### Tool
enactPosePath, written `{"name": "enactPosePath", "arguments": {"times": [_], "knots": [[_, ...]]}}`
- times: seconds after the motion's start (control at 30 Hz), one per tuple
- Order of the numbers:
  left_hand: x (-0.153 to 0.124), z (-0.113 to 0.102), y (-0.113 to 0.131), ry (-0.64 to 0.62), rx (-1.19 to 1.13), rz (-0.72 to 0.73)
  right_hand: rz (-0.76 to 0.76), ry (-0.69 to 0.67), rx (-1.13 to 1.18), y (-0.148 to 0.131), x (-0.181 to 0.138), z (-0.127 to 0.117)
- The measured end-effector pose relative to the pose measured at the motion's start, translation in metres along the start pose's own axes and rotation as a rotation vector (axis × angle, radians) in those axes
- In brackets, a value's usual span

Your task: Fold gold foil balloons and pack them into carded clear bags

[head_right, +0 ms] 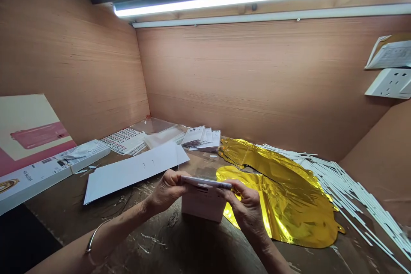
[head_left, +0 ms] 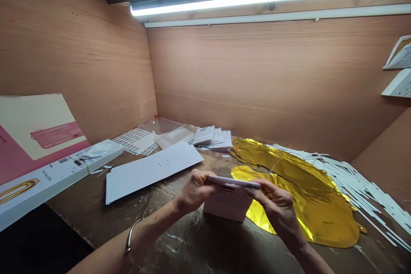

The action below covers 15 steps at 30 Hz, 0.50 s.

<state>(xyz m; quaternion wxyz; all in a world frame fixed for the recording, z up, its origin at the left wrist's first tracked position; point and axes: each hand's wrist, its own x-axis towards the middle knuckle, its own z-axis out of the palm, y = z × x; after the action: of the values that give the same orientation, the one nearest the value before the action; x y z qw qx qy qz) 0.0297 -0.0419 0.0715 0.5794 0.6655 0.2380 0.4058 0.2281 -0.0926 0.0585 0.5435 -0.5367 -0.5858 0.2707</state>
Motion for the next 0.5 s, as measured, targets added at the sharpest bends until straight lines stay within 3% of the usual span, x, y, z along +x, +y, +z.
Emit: {"name": "enactPosePath", "arguments": {"times": [0.3, 0.5], "knots": [[-0.010, -0.006, -0.049, 0.017, 0.101, -0.093, 0.129, -0.215, 0.223, 0.049, -0.008, 0.016], [-0.014, -0.004, -0.060, -0.001, 0.317, 0.083, 0.000, -0.186, -0.166, 0.073, -0.013, 0.019]]}}
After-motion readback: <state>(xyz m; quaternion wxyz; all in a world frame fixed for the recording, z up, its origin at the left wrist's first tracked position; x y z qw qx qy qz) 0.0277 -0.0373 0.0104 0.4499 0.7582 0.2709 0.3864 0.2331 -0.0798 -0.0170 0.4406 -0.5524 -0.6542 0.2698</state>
